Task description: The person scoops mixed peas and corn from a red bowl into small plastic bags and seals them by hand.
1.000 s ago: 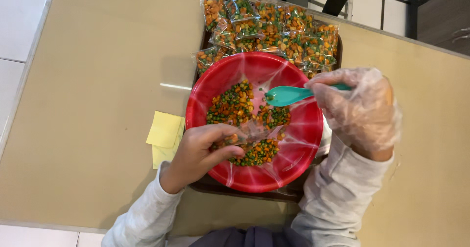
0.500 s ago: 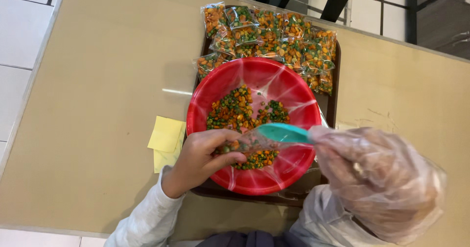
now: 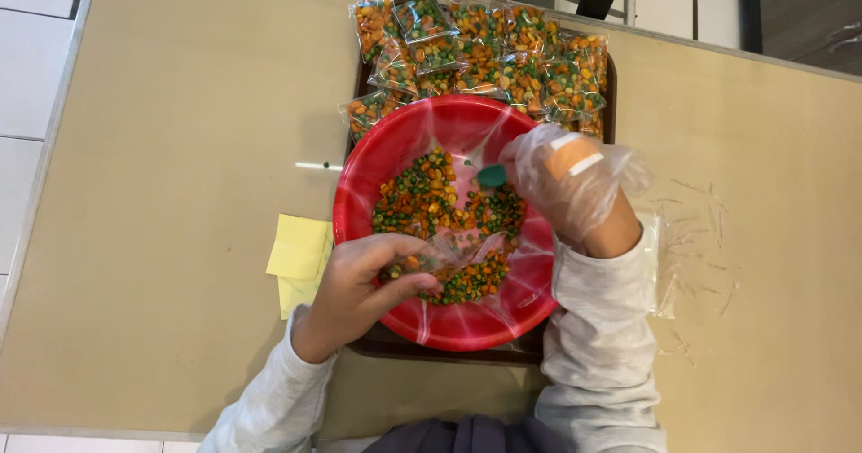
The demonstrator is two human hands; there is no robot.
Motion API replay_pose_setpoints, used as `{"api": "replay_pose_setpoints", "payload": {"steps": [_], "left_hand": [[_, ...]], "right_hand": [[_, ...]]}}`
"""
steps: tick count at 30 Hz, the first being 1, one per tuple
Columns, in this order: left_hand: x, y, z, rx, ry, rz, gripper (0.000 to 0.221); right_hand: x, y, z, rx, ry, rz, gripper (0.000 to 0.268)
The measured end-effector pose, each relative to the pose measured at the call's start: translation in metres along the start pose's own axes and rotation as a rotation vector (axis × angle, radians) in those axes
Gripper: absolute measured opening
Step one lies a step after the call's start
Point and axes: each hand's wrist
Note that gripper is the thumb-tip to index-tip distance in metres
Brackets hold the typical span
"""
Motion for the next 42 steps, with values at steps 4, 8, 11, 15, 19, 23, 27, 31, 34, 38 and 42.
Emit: {"api": "replay_pose_setpoints", "payload": {"steps": [4, 8, 11, 15, 19, 23, 27, 31, 34, 38, 42], "left_hand": [[-0.005, -0.001, 0.008, -0.033, 0.019, -0.014, 0.024], [-0.006, -0.002, 0.008, -0.013, 0.03, -0.014, 0.021], [-0.007, -0.002, 0.008, -0.016, 0.018, -0.007, 0.021], [-0.008, -0.002, 0.009, -0.038, 0.035, -0.012, 0.021], [-0.008, -0.002, 0.01, -0.046, 0.029, -0.015, 0.02], [-0.008, -0.002, 0.011, -0.039, 0.03, -0.016, 0.021], [-0.008, -0.001, 0.012, -0.041, 0.037, -0.004, 0.02], [-0.009, -0.001, 0.013, -0.029, 0.046, 0.007, 0.019], [-0.007, -0.001, 0.012, -0.018, 0.043, 0.005, 0.019], [-0.004, -0.002, 0.005, 0.002, 0.031, 0.007, 0.019], [0.0, -0.001, 0.003, -0.014, 0.018, 0.011, 0.019]], "right_hand": [[-0.012, -0.052, 0.004, -0.139, 0.025, -0.205, 0.029], [-0.031, -0.109, 0.003, -0.314, 0.057, -0.46, 0.033], [-0.05, -0.163, -0.004, -0.493, 0.359, -0.367, 0.033], [-0.066, -0.21, -0.011, -0.533, 0.352, -0.3, 0.028], [-0.064, -0.226, -0.009, -0.579, 0.328, -0.335, 0.03], [-0.071, -0.226, -0.02, -0.608, 0.606, -0.256, 0.02], [-0.079, -0.225, -0.018, -0.579, 0.453, -0.271, 0.019], [-0.076, -0.205, -0.011, -0.662, 0.344, -0.263, 0.021], [-0.076, -0.202, -0.004, -0.628, 0.33, -0.187, 0.022], [-0.077, -0.236, -0.006, -0.723, 0.224, -0.178, 0.031], [-0.075, -0.228, -0.022, -0.631, 0.403, -0.22, 0.027]]}}
Point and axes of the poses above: each hand's wrist, its own x-axis away from the middle knuckle, its own y-axis out of the palm, z = x × y, and after that the axes turned 5 degrees about y, right-handed
